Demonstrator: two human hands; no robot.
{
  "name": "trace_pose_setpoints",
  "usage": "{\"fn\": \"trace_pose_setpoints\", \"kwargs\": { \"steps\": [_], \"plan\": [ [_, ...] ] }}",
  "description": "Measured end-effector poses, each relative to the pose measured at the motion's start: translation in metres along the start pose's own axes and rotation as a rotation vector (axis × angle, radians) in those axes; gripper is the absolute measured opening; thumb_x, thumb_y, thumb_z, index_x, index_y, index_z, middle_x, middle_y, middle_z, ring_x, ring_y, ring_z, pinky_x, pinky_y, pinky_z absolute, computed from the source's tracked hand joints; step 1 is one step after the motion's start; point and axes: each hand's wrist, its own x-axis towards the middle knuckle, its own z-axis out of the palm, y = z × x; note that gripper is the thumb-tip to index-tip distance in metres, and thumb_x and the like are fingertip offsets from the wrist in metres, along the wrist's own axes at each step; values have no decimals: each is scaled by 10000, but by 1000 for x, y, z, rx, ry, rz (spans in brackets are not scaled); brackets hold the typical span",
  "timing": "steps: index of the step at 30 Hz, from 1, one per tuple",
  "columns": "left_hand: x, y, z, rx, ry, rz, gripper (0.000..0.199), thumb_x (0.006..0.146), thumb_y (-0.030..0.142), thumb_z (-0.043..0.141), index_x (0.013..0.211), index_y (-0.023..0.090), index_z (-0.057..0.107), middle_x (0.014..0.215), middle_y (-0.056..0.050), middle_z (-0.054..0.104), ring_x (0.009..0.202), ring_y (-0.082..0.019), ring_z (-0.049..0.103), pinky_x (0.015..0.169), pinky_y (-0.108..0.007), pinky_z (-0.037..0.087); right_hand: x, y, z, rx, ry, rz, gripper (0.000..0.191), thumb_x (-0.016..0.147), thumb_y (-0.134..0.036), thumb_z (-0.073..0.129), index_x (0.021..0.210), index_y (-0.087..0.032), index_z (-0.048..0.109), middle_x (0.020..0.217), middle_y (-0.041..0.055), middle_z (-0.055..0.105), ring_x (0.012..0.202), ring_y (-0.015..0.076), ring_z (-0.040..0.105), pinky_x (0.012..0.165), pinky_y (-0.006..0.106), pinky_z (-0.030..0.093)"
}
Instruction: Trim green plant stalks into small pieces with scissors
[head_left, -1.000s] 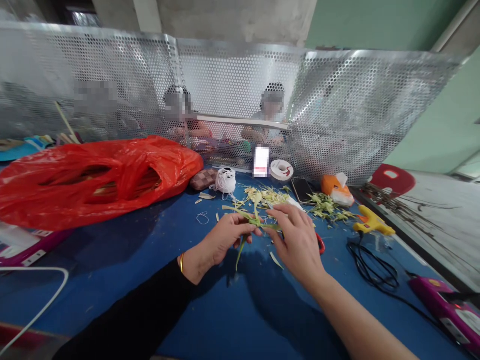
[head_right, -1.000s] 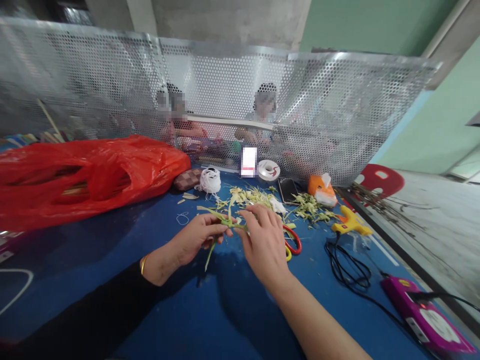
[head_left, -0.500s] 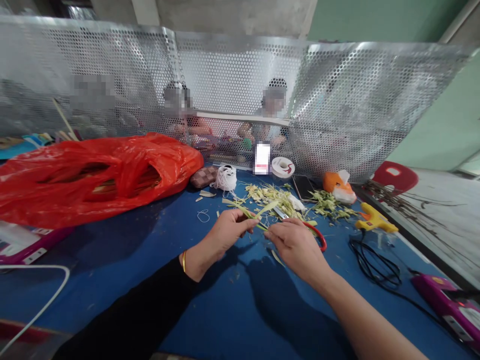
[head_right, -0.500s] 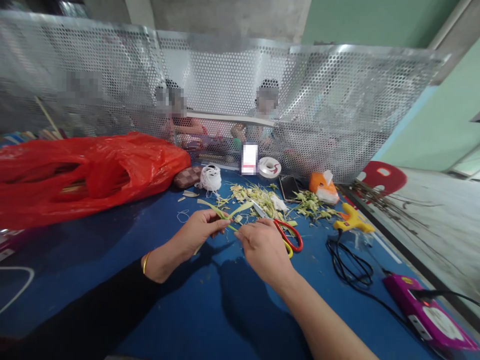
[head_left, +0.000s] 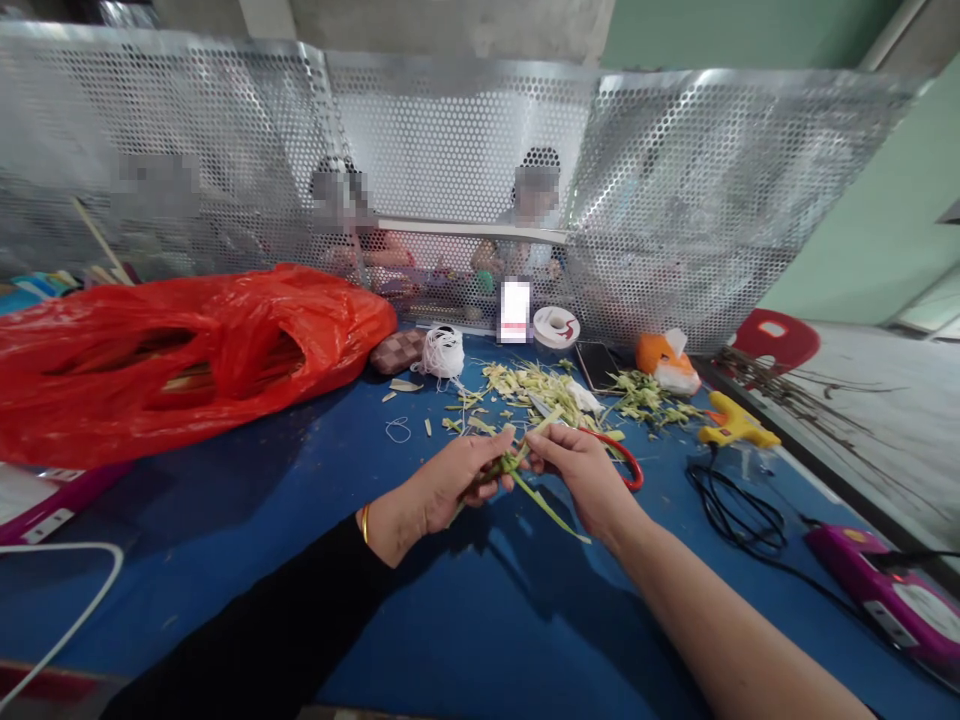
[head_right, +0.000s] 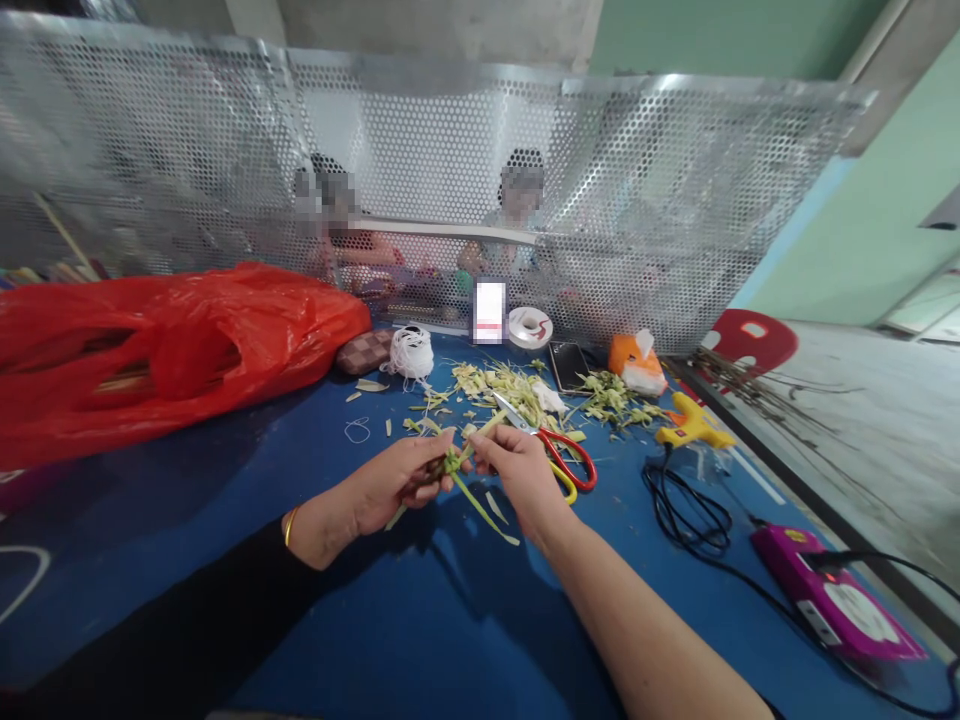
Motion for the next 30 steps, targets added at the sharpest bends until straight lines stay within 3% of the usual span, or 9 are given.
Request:
{"fn": "trace_pose_setpoints", "kwargs": {
  "steps": [6, 14, 16, 18, 19, 21, 24, 27, 30],
  "plan": [
    [-2, -1, 4, 106, 10, -46, 344, 718, 467, 682, 808, 135, 692, 535, 55, 492, 373, -29, 207, 403, -229, 72, 3, 6, -1, 3, 53, -23, 337, 654, -433, 725, 515, -186, 543, 497, -27, 516, 503, 112, 444, 544, 268, 374],
    [-3, -2, 5, 203, -11, -32, 259, 703, 371, 673, 574, 164, 585, 487, 61, 439, 391, -47, 237, 409, -237, 100, 10, 12, -10, -135, 117, -51, 290, 676, -437, 695, 588, -186, 580, 537, -8, 531, 523, 144, 481, 542, 289, 393],
    [-5, -2, 5, 241, -26, -28, 223, 711, 358, 673, 630, 151, 656, 489, 54, 448, 402, -53, 253, 415, -238, 105, 10, 5, -15, -230, 222, -131, 249, 688, -402, 696, 785, -177, 650, 708, 36, 612, 669, 195, 553, 628, 322, 431],
    [-6, -2, 6, 281, -52, -16, 213, 724, 347, 671, 703, 141, 716, 495, 46, 466, 417, -59, 279, 420, -236, 121, 8, -5, -18, -457, 365, -337, 361, 707, -361, 698, 1021, -190, 655, 994, 96, 638, 922, 257, 573, 774, 376, 445],
    [-7, -2, 7, 300, -63, -10, 211, 730, 341, 668, 724, 140, 731, 497, 43, 474, 424, -62, 291, 424, -235, 133, 6, -10, -19, -617, 363, -452, 346, 755, -354, 664, 1061, -191, 662, 1099, 124, 626, 1016, 282, 559, 837, 408, 432],
    [-8, -3, 10, 329, -81, 2, 191, 732, 321, 670, 707, 144, 737, 487, 44, 475, 429, -65, 305, 433, -234, 161, 1, -17, -15, -764, 135, -544, 181, 818, -317, 618, 924, -206, 714, 1024, 100, 672, 986, 263, 593, 871, 403, 429],
    [-10, -4, 13, 346, -114, 5, 147, 726, 285, 674, 705, 156, 741, 473, 56, 460, 428, -68, 312, 453, -235, 200, -6, -16, -5, -628, -195, -357, 143, 809, -258, 622, 705, -200, 702, 771, 33, 680, 760, 186, 633, 723, 312, 475],
    [-12, -4, 16, 350, -144, 11, 164, 742, 292, 661, 728, 159, 755, 471, 53, 459, 459, -83, 351, 495, -235, 256, -10, -9, 4, -369, -201, -117, 126, 732, -276, 682, 649, -192, 638, 638, -5, 633, 560, 152, 604, 532, 274, 457],
    [-11, -3, 17, 309, -158, 23, 252, 784, 361, 617, 714, 158, 748, 584, 4, 578, 513, -95, 415, 535, -241, 291, -11, -5, 6, -130, -171, 62, 196, 712, -353, 678, 649, -204, 567, 525, -45, 565, 345, 122, 494, 352, 255, 345]
  ]
}}
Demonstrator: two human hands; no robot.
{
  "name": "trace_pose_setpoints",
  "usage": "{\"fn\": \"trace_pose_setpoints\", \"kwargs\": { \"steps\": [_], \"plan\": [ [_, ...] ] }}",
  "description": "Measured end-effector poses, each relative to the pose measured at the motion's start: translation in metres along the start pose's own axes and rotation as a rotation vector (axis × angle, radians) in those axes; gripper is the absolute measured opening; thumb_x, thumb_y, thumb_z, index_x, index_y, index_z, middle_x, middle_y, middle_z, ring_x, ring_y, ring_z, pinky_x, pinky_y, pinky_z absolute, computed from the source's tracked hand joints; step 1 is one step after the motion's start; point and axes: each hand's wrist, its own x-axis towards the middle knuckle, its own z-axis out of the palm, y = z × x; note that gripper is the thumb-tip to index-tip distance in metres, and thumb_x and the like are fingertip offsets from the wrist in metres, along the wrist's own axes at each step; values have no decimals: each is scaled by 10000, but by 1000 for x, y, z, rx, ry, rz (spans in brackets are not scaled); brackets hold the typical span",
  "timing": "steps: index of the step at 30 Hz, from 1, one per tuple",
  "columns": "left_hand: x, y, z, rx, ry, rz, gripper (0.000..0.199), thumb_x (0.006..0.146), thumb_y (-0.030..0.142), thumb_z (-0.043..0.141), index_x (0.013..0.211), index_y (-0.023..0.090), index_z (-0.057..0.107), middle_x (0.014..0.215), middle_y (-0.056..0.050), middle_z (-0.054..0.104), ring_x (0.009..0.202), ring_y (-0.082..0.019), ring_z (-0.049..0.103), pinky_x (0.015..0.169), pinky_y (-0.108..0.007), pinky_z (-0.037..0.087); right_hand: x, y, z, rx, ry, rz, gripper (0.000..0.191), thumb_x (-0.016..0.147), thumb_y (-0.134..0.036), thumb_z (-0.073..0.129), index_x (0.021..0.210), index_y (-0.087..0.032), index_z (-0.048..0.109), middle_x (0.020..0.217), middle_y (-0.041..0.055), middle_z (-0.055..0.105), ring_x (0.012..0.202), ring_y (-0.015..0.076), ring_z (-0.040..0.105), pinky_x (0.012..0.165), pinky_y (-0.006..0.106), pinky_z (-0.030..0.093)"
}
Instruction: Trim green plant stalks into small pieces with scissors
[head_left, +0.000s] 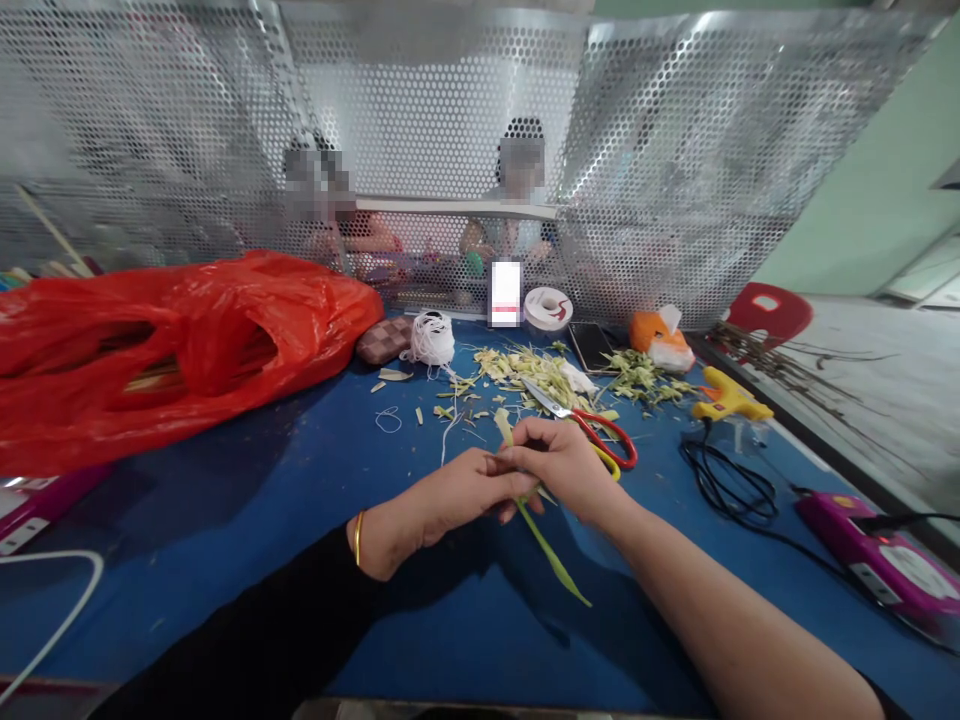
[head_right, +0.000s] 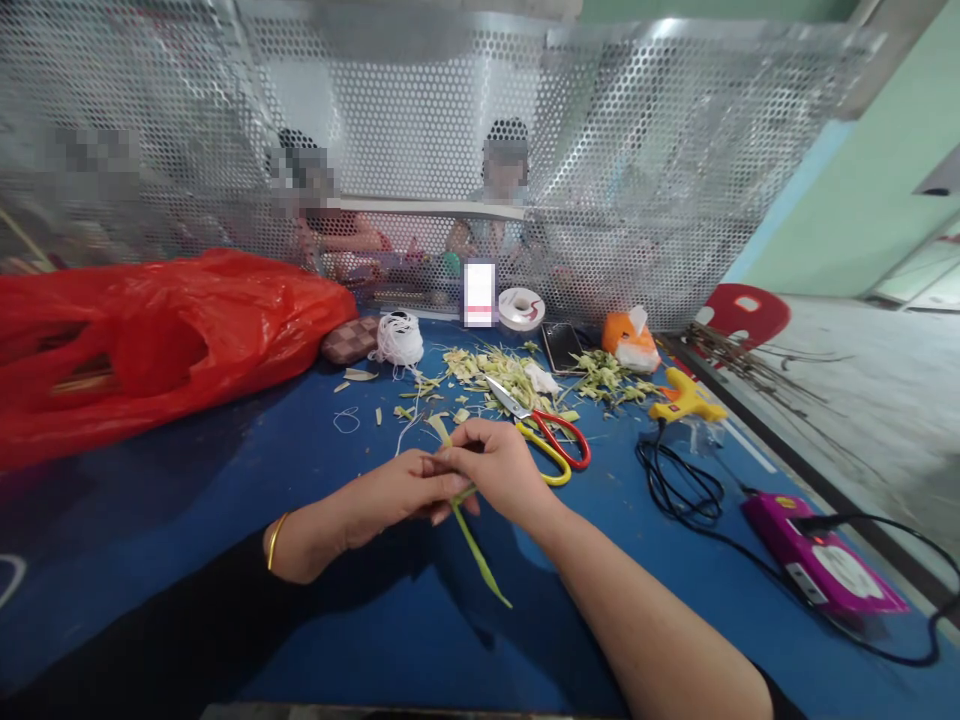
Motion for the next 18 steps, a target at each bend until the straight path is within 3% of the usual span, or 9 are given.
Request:
{"fn": "trace_pose_setpoints", "kwargs": {
  "steps": [3, 6, 10, 14, 18],
  "plan": [
    [1, 1, -1, -33, -40, -5, 318, 813, 409, 584, 742, 145, 745, 664, -21, 627, 530, -93, 426, 542, -241, 288, 1, -2, -3, 35, 59, -50, 230, 675, -343, 702, 594, -193, 548, 538, -47, 539, 401, 99, 466, 395, 241, 339],
    [1, -1, -2, 62, -96, 15, 328, 840, 395, 562, 805, 138, 762, 537, 18, 540, 533, -99, 424, 560, -240, 299, 2, -4, -4, -22, 126, -136, 207, 660, -284, 699, 558, -184, 549, 562, -39, 529, 537, 106, 461, 510, 244, 361],
    [-1, -3, -3, 193, -128, 38, 361, 862, 434, 537, 884, 165, 777, 504, 35, 512, 535, -109, 432, 596, -248, 334, 2, -3, 0, -65, 169, -166, 201, 665, -271, 681, 551, -191, 536, 528, -57, 460, 531, 103, 395, 518, 249, 325],
    [-3, -2, -1, 185, -141, 39, 389, 840, 485, 559, 777, 166, 772, 512, 15, 536, 535, -117, 446, 577, -250, 340, 2, -1, 2, -114, 247, -230, 234, 672, -264, 673, 524, -196, 504, 508, -65, 419, 509, 98, 355, 496, 246, 297],
    [-2, -1, 3, 141, -131, 1, 381, 821, 491, 584, 739, 158, 751, 491, 30, 514, 459, -86, 366, 491, -237, 271, 4, 2, 2, -148, 277, -268, 249, 702, -268, 662, 534, -197, 491, 521, -64, 414, 508, 99, 366, 499, 243, 307]
  ]
}}
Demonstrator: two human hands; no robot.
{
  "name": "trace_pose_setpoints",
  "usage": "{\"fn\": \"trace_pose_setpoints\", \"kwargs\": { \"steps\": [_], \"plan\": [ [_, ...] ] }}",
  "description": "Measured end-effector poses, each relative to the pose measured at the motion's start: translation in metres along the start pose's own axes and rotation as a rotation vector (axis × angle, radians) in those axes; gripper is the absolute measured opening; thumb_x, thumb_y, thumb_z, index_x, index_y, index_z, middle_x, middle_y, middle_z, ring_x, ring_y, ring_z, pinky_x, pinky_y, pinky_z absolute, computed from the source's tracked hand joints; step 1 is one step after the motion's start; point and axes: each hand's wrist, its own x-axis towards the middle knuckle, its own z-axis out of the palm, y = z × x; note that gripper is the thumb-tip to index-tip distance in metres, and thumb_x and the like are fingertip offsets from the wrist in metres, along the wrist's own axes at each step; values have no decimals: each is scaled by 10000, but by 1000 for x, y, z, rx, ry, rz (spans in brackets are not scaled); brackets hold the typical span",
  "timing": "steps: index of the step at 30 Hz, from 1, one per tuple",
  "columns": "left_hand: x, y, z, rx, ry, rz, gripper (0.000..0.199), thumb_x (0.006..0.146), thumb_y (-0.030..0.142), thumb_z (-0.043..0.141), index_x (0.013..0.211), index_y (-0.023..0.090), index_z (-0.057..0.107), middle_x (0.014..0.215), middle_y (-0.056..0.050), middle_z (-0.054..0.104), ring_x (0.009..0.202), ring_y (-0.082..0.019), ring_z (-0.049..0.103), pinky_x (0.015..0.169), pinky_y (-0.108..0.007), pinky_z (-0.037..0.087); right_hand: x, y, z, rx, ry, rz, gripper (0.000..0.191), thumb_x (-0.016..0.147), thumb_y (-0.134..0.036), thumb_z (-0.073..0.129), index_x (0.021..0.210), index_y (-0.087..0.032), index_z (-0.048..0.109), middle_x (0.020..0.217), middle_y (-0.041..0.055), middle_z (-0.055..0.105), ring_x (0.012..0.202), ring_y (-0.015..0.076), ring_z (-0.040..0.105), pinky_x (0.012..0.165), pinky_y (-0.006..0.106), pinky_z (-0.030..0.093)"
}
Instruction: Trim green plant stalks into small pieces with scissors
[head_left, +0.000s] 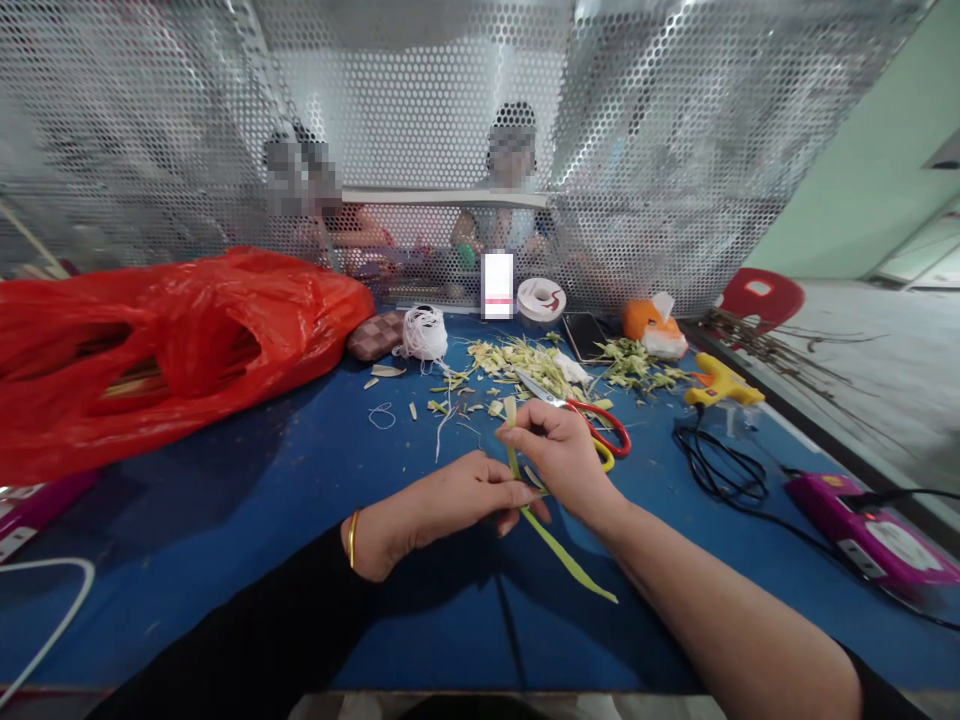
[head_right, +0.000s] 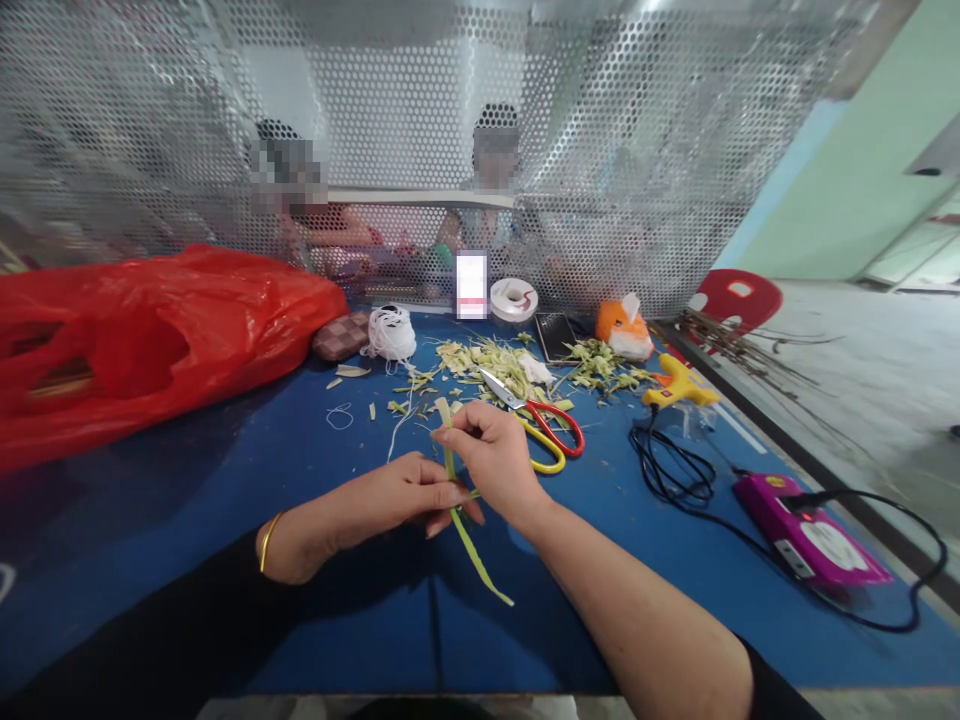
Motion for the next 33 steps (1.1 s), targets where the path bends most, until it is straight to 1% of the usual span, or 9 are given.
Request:
{"fn": "trace_pose_setpoints", "kwargs": {
  "steps": [3, 6, 8, 11, 14, 17, 23, 26, 33],
  "plan": [
    [3, -3, 1, -107, 117, -28, 334, 786, 455, 637, 678, 146, 704, 511, 23, 555, 424, -66, 353, 445, -224, 235, 3, 2, -5, -83, -7, -41, 191, 767, -297, 628, 618, -191, 571, 585, -38, 502, 558, 121, 439, 544, 252, 353],
    [6, -5, -1, -239, 294, -66, 318, 749, 452, 688, 709, 137, 694, 567, 8, 601, 413, -51, 374, 415, -204, 228, 8, -1, -17, -289, 138, -187, 167, 838, -329, 582, 783, -187, 651, 787, 25, 631, 737, 169, 552, 658, 275, 400],
    [6, -5, -4, -331, 350, -69, 371, 757, 491, 675, 806, 126, 721, 596, 0, 611, 418, -47, 394, 401, -189, 227, 11, -4, -27, -456, 235, -223, 260, 867, -384, 549, 728, -186, 645, 769, 41, 641, 737, 182, 565, 660, 287, 389],
    [6, -2, -8, -468, 348, -48, 422, 808, 511, 606, 892, 115, 726, 624, -23, 630, 446, -57, 454, 407, -173, 273, 16, -5, -37, -588, 118, 9, 502, 876, -534, 485, 522, -198, 605, 532, 26, 580, 540, 168, 509, 563, 296, 336],
    [6, -2, -10, -501, 341, -36, 361, 817, 448, 618, 885, 108, 719, 660, -49, 663, 471, -65, 498, 416, -167, 306, 18, -1, -36, -275, -142, 243, 487, 815, -578, 557, 527, -193, 632, 528, 24, 606, 525, 162, 537, 563, 290, 358],
    [6, -3, -9, -458, 324, -53, 318, 790, 415, 657, 863, 112, 716, 693, -59, 687, 468, -63, 512, 403, -164, 293, 17, 3, -27, 69, -220, 315, 359, 688, -527, 714, 605, -184, 647, 562, 0, 614, 551, 148, 558, 587, 277, 390],
    [5, -5, -4, -356, 300, -102, 278, 794, 395, 643, 851, 134, 721, 544, 29, 569, 416, -49, 456, 405, -169, 278, 14, 3, -18, 163, -122, 241, 313, 650, -418, 752, 528, -175, 597, 496, -36, 544, 500, 100, 472, 561, 258, 370],
    [5, -5, -3, -316, 289, -77, 254, 791, 378, 643, 729, 136, 689, 518, 35, 544, 410, -49, 430, 407, -176, 273, 15, 8, -17, 175, -71, 226, 270, 641, -372, 753, 534, -169, 613, 483, -34, 544, 493, 96, 454, 537, 252, 355],
    [2, -1, -5, -270, 249, -25, 264, 765, 382, 681, 667, 138, 660, 511, 38, 541, 407, -47, 418, 411, -179, 270, 11, 14, -10, 248, 10, 232, 307, 655, -400, 751, 532, -180, 576, 499, -39, 530, 471, 95, 457, 493, 246, 367]
  ]
}}
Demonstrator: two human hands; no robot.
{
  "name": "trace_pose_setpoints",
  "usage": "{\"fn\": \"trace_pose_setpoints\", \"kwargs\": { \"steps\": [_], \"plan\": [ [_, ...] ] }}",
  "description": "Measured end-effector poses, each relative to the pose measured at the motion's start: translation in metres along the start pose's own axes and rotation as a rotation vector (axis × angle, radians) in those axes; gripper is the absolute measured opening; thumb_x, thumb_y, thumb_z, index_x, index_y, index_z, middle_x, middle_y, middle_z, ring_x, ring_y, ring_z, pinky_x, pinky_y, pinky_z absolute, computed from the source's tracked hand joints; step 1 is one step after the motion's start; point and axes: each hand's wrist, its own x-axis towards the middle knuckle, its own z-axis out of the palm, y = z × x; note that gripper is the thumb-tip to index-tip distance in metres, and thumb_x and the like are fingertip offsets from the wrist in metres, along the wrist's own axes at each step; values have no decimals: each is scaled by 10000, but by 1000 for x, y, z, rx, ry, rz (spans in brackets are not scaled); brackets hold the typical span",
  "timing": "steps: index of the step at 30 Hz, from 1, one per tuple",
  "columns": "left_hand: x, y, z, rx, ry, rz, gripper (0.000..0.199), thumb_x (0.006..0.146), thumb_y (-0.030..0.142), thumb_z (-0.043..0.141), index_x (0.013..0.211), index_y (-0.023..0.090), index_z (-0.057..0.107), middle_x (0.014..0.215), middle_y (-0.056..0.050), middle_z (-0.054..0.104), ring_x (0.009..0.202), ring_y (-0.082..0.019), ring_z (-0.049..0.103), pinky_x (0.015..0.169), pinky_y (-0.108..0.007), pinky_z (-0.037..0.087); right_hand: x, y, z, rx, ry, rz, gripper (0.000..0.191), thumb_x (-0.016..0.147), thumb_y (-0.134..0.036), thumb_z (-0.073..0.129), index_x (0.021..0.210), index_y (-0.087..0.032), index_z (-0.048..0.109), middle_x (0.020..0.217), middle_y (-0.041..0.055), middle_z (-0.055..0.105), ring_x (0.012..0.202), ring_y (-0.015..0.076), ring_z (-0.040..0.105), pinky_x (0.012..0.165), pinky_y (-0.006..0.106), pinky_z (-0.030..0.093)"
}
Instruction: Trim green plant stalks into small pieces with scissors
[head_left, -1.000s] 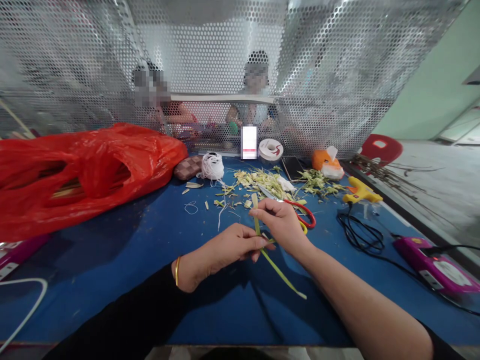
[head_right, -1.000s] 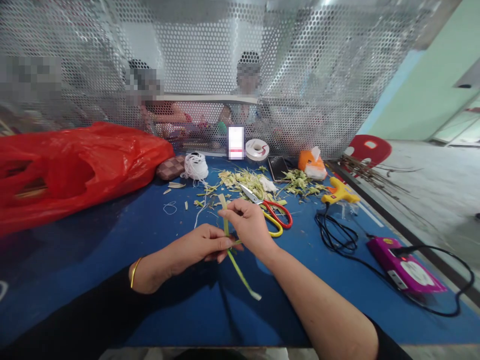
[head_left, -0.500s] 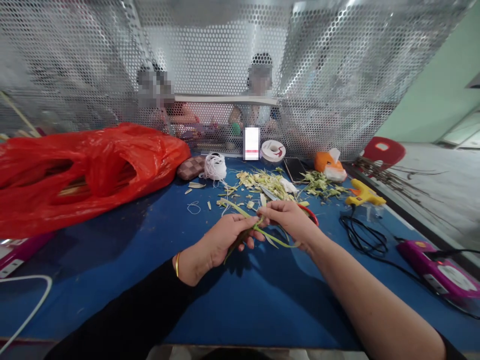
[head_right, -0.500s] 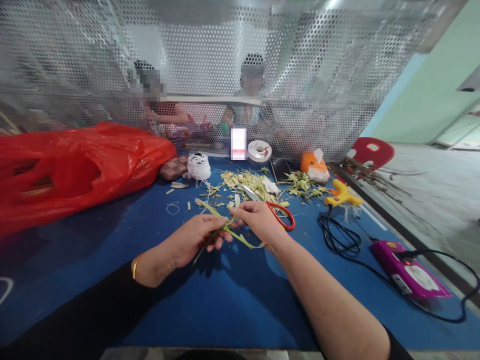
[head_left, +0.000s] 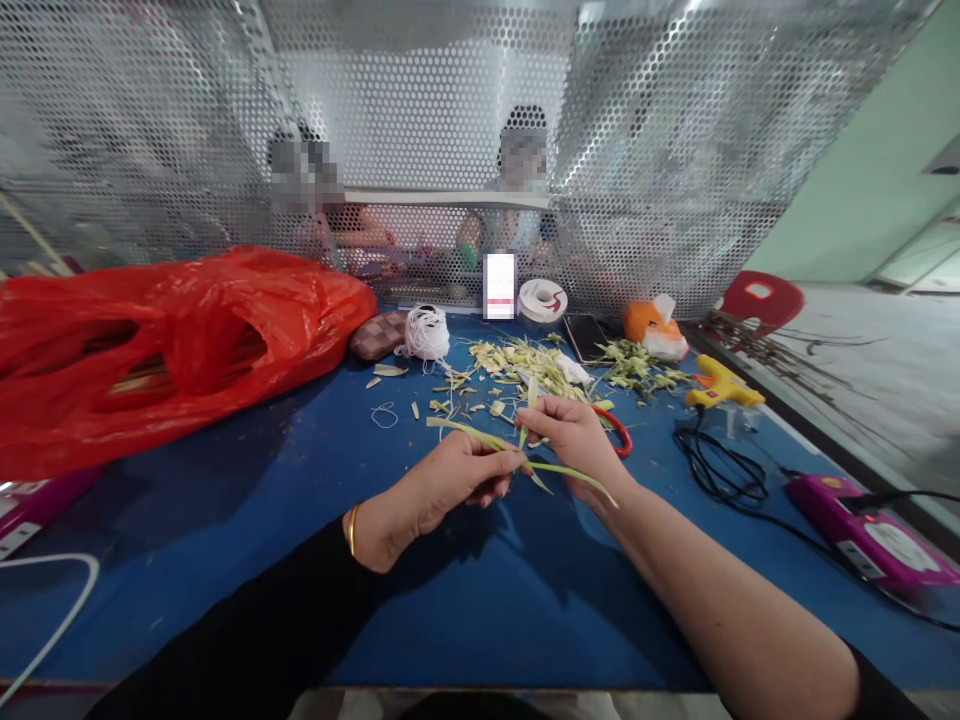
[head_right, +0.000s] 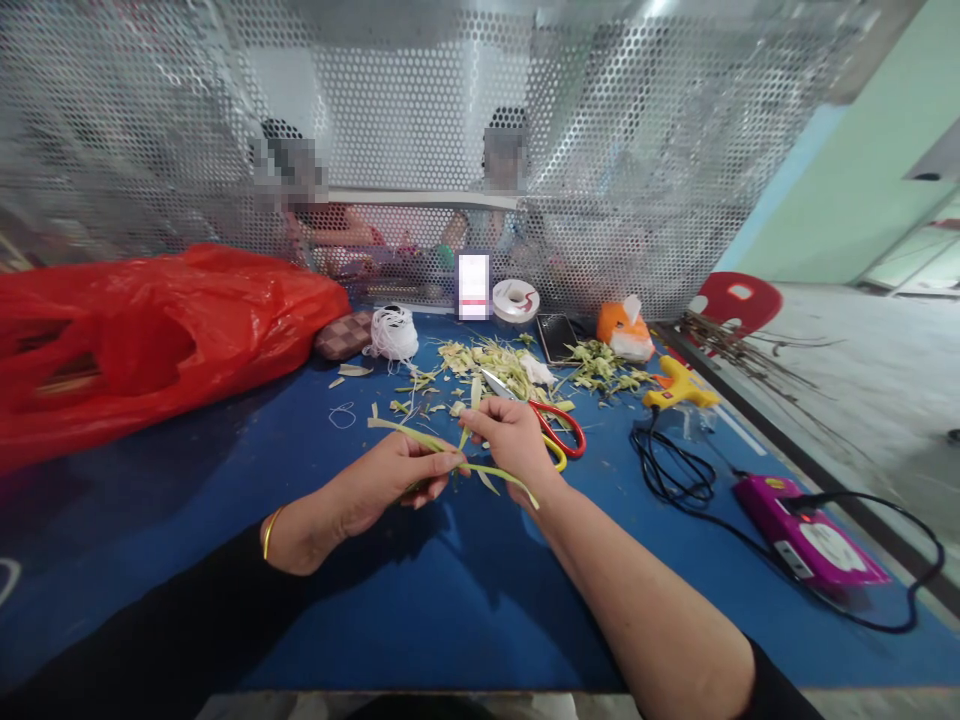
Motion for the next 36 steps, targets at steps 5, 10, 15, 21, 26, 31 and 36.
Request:
{"fn": "trace_pose_setpoints", "kwargs": {
  "steps": [5, 10, 15, 21, 26, 31, 36],
  "plan": [
    [3, -2, -1, -233, 72, 14, 229, 763, 357, 716, 742, 129, 715, 580, -2, 637, 459, -63, 530, 462, -176, 377, 3, -1, -1, 32, 9, 41, 313, 702, -478, 700, 682, -167, 670, 609, 0, 623, 539, 119, 543, 542, 258, 418],
    [7, 2, -8, -512, 224, 99, 176, 757, 255, 740, 887, 136, 747, 775, -58, 741, 705, -131, 673, 722, -238, 517, -2, -2, 3, 2, -23, 131, 195, 672, -356, 713, 677, -164, 678, 647, 17, 661, 612, 147, 600, 602, 270, 427],
    [6, 6, -11, -501, 234, 230, 232, 711, 180, 759, 939, 136, 745, 805, -68, 753, 798, -162, 676, 785, -262, 501, -21, -13, 15, -25, -309, 202, 109, 630, -246, 716, 696, -162, 736, 706, 23, 699, 689, 163, 611, 718, 293, 441],
    [6, 3, -5, -421, 198, 206, 322, 675, 241, 783, 973, 126, 744, 819, -83, 745, 590, -105, 570, 557, -224, 412, -28, -16, 19, 152, -353, 166, 195, 729, -367, 702, 710, -175, 729, 724, 34, 694, 758, 182, 622, 824, 316, 440],
    [6, 4, -3, -393, 186, 237, 282, 664, 240, 780, 910, 105, 751, 706, -47, 701, 505, -74, 501, 507, -217, 384, -28, -9, 25, 62, -267, 34, 323, 748, -474, 685, 589, -193, 681, 706, 34, 661, 768, 189, 597, 861, 335, 423],
    [5, 7, -7, -366, 203, 246, 245, 653, 239, 788, 853, 113, 725, 721, -45, 703, 548, -136, 592, 541, -273, 468, -31, -9, 24, -110, -276, -37, 380, 755, -502, 655, 514, -210, 624, 611, 12, 550, 658, 172, 501, 687, 303, 422],
    [4, 7, -7, -400, 243, 242, 209, 639, 196, 785, 819, 122, 709, 740, -42, 710, 672, -160, 642, 626, -267, 489, -31, -13, 19, -236, -357, -111, 350, 816, -414, 587, 538, -203, 613, 594, -5, 496, 612, 150, 453, 617, 277, 388]
  ]
}}
